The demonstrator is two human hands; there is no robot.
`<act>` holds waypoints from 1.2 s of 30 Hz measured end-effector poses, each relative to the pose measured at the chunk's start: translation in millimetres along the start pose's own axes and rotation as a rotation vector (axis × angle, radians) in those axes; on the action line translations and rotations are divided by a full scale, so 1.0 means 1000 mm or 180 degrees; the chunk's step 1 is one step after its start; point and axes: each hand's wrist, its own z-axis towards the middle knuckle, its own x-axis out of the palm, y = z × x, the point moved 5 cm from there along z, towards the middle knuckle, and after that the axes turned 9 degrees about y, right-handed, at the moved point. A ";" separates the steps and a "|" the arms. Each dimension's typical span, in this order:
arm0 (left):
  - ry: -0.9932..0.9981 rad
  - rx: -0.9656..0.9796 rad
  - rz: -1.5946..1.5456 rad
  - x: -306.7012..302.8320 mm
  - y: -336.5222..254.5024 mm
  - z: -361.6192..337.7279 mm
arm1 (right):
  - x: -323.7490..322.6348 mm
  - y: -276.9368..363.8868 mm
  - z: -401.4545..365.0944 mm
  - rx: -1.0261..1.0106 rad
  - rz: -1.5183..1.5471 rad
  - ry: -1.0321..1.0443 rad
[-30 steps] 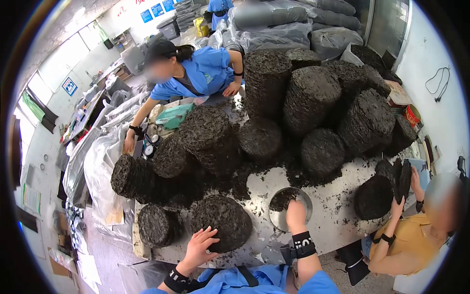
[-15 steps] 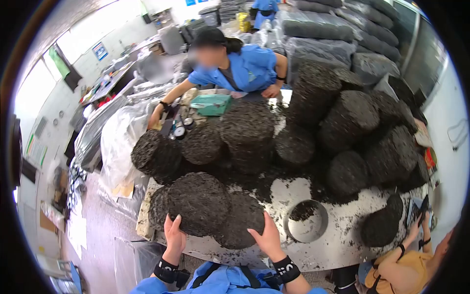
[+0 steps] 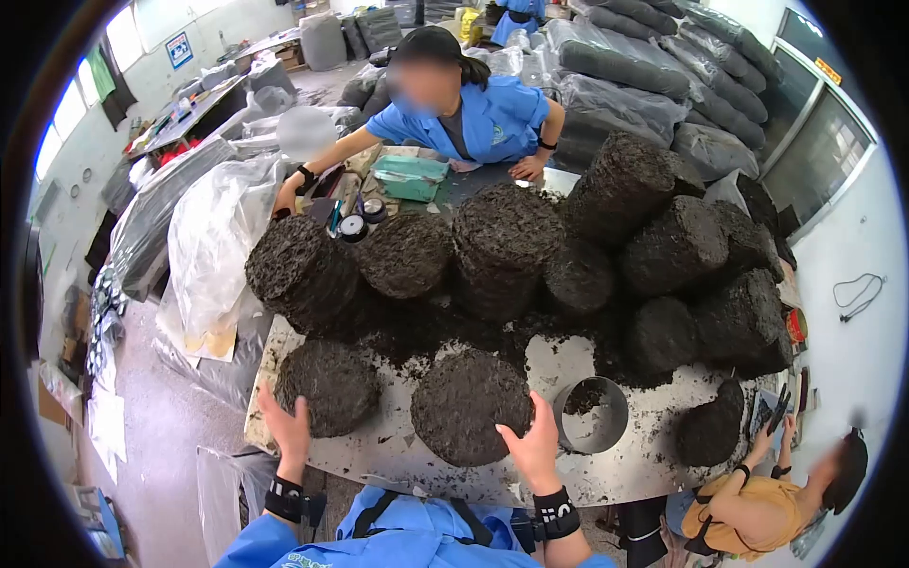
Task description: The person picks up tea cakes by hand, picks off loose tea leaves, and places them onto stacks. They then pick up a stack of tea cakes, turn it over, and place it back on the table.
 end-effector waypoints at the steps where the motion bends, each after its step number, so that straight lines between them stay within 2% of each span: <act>1: 0.0376 0.0431 -0.0232 0.003 -0.033 0.000 | 0.000 -0.002 0.001 0.0008 -0.0031 -0.0031; 2: 0.1253 0.0915 -0.0568 0.019 -0.064 -0.007 | 0.001 -0.011 0.001 0.0291 0.0770 0.0002; 3: 0.1812 0.1645 -0.0631 0.032 -0.094 -0.020 | 0.004 -0.017 0.001 0.0562 0.1577 0.0041; 5: 0.2545 0.2697 -0.0553 0.049 -0.151 -0.053 | 0.007 -0.009 0.004 0.0711 0.1872 0.0248; 6: 0.2321 0.3220 -0.0434 0.055 -0.161 -0.066 | 0.009 -0.004 0.003 0.0884 0.2193 0.0440; 7: 0.2246 0.3174 -0.0520 0.063 -0.153 -0.065 | 0.007 0.003 0.000 0.1303 0.2477 0.0463; 8: 0.2177 0.3129 -0.0602 0.067 -0.145 -0.061 | 0.005 0.001 -0.001 0.1309 0.2462 0.0420; 10: 0.1582 0.1757 -0.1333 0.057 -0.123 -0.038 | -0.005 -0.007 0.000 0.0923 0.1924 -0.0151; 11: 0.1416 0.0639 -0.1585 0.050 -0.109 -0.031 | -0.012 -0.008 0.000 0.0749 0.0436 -0.0155; 12: 0.1129 -0.0019 -0.2183 0.051 -0.094 -0.023 | -0.009 -0.017 -0.005 0.0748 0.0447 -0.0140; 14: 0.0932 -0.0570 -0.3247 0.053 -0.078 -0.013 | 0.009 -0.023 -0.011 0.0419 -0.1479 0.0308; 15: 0.0886 -0.0573 -0.3215 0.055 -0.069 -0.012 | 0.016 -0.028 -0.011 0.0550 -0.0856 0.0358; 16: 0.0942 -0.0764 -0.3630 0.060 -0.060 -0.011 | 0.021 -0.027 -0.011 0.0511 -0.0826 0.0401; 17: 0.1003 -0.0951 -0.4044 0.063 -0.053 -0.012 | 0.022 -0.023 -0.012 0.0471 -0.0993 0.0286; 23: 0.0930 -0.1114 -0.4091 0.059 -0.047 -0.018 | 0.019 -0.007 -0.009 0.0304 -0.1384 0.0094; 25: 0.0931 -0.1143 -0.4111 0.056 -0.048 -0.019 | 0.013 0.016 -0.010 -0.0101 -0.1511 -0.0237; 26: 0.0945 -0.1155 -0.4118 0.054 -0.055 -0.021 | 0.013 0.014 -0.012 -0.0089 -0.1524 -0.0238; 28: 0.0562 -0.0298 -0.2758 0.033 -0.079 -0.021 | 0.013 0.002 -0.013 0.0257 -0.0212 -0.0180; 29: 0.0611 0.0297 -0.2232 0.026 -0.100 -0.026 | 0.015 0.005 -0.010 0.0198 0.0495 -0.0146; 30: 0.0656 0.0878 -0.1693 0.023 -0.118 -0.033 | 0.015 0.006 -0.009 0.0201 0.0496 -0.0143; 31: 0.0965 0.1670 -0.1234 0.029 -0.133 -0.039 | 0.018 0.001 -0.008 0.0472 0.1273 -0.0069; 32: 0.1437 0.2106 -0.0893 0.041 -0.148 -0.051 | 0.020 -0.005 -0.007 0.0735 0.2045 0.0009; 33: 0.2093 0.2199 -0.0860 0.049 -0.165 -0.062 | 0.021 -0.012 -0.005 0.0925 0.2662 0.0101; 34: 0.2424 0.2382 -0.0734 0.063 -0.172 -0.074 | 0.021 -0.012 -0.005 0.0919 0.2663 0.0105; 36: 0.2667 0.2625 -0.0376 0.084 -0.171 -0.091 | 0.021 -0.009 -0.007 0.0920 0.2146 0.0169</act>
